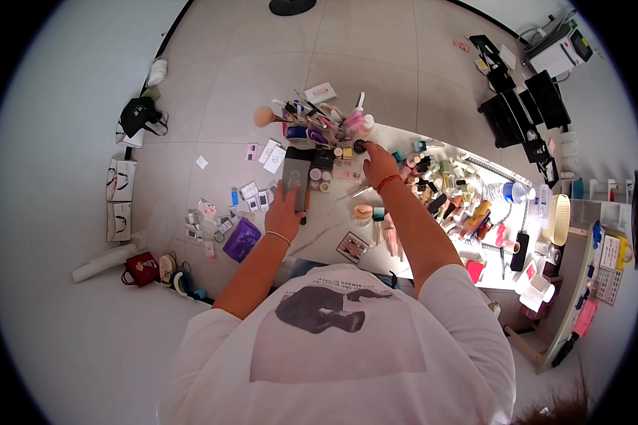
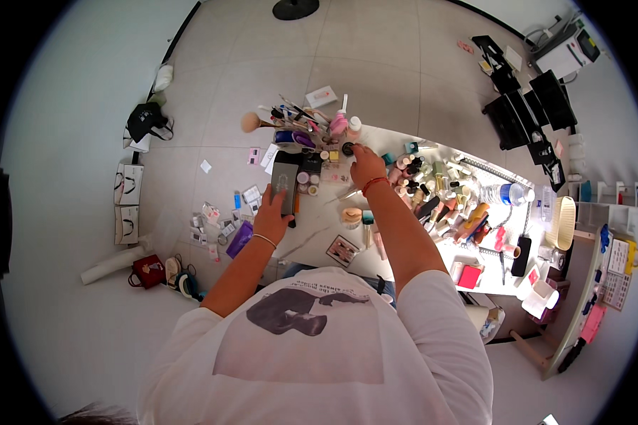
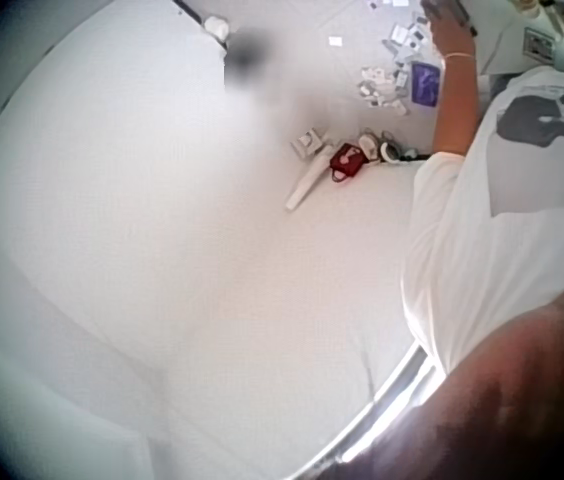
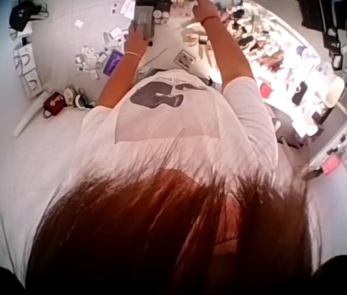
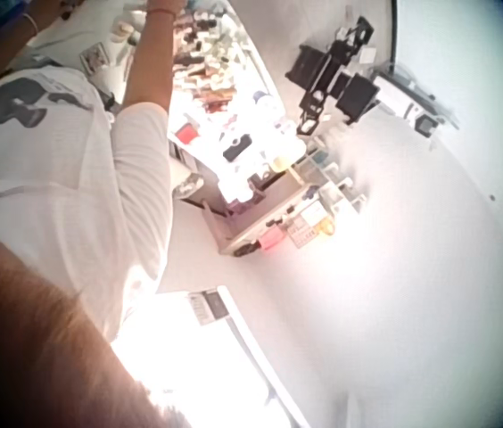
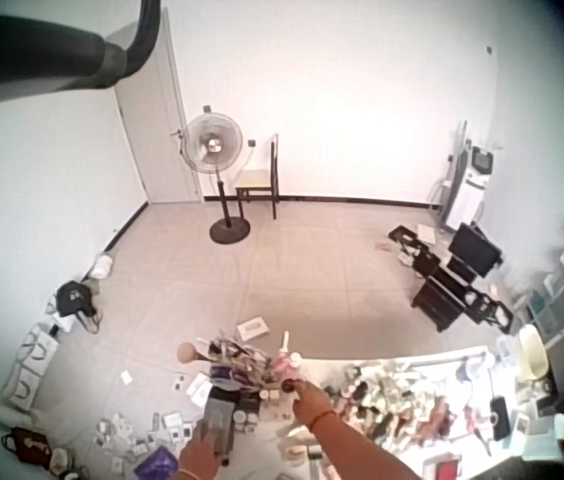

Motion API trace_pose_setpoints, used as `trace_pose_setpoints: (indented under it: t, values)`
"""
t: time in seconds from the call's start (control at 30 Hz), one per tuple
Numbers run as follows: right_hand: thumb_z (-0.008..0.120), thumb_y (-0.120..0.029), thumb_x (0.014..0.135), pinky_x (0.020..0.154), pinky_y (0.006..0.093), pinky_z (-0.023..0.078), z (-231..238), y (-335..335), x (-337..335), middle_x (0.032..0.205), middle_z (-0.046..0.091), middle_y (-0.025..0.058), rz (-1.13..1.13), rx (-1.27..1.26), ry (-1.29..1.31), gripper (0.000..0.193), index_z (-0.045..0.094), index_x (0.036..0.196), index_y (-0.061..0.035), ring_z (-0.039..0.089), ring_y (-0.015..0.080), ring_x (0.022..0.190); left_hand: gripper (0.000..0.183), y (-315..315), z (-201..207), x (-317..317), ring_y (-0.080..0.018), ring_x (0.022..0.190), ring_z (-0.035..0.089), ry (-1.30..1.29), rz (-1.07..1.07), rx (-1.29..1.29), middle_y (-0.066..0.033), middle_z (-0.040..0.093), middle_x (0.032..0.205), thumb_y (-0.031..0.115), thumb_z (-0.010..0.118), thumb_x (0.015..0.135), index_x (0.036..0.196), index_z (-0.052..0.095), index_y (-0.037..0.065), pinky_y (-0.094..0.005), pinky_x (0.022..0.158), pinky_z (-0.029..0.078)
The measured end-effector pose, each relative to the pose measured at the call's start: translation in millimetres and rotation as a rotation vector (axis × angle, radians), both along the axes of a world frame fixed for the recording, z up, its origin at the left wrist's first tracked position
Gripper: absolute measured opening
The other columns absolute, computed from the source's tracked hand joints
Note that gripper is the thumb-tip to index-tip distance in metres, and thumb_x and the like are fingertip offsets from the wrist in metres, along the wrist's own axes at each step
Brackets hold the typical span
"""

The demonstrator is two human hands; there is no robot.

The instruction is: The person organizes a cluttered table filled with various cosmetic products. They pick up small bottles, tubes, and compacts, inspect them, and place them into neat rows or groupings on the table surface. The person handles items one by one, occasionally moving larger clusters of products to clear space for the organized rows.

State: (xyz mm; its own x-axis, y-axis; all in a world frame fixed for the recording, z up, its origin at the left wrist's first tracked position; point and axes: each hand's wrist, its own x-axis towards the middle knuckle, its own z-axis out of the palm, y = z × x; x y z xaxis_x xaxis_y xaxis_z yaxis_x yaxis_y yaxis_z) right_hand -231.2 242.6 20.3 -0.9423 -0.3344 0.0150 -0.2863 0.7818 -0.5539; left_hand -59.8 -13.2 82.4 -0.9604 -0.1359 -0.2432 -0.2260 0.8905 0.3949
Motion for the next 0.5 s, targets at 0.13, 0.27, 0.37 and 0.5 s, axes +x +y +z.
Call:
trace_pose_setpoints:
  t: [0.13,0.27,0.37,0.5]
  values:
    - [0.059,-0.01,0.082,0.086,0.0473,0.053,7.3,5.1,6.2,0.117,0.066,0.0126,0.011,0.018,-0.016,0.037,0.061,0.118,-0.0107,0.064,0.0367,0.101,0.076,1.5,0.1,0.7,-0.0412,0.123,0.054,-0.002,0.013,0.008,-0.0201,0.028,0.156,0.019,0.082,0.075,0.142,0.046,0.017,-0.0462,0.093,0.052]
    - [0.061,-0.012,0.082,0.084,0.0466,0.053,12.3,6.1,14.6,0.108,0.068,0.012,0.005,-0.049,-0.057,0.032,0.064,0.114,-0.0112,0.065,0.0347,0.099,0.076,1.2,0.7,1.2,-0.0414,0.123,0.053,0.01,0.011,0.011,-0.0199,0.027,0.157,0.018,0.081,0.075,0.142,0.046,0.016,-0.0463,0.094,0.052]
    - [0.061,-0.014,0.084,0.086,0.0476,0.052,11.9,5.5,18.8,0.109,0.068,0.0132,0.003,-0.118,-0.09,0.031,0.064,0.115,-0.0106,0.065,0.0361,0.099,0.076,-0.2,-2.8,2.3,-0.0416,0.123,0.053,0.022,0.008,0.027,-0.0197,0.026,0.157,0.017,0.081,0.075,0.142,0.046,0.015,-0.0465,0.094,0.051]
    - [0.063,-0.014,0.084,0.089,0.0474,0.051,18.6,5.8,16.7,0.112,0.067,0.0176,-0.021,-0.094,-0.157,0.035,0.061,0.12,-0.0106,0.063,0.0387,0.102,0.075,-0.6,-3.9,2.0,-0.0414,0.123,0.053,0.017,0.012,0.017,-0.0194,0.026,0.157,0.017,0.081,0.075,0.142,0.046,0.015,-0.0465,0.094,0.052]
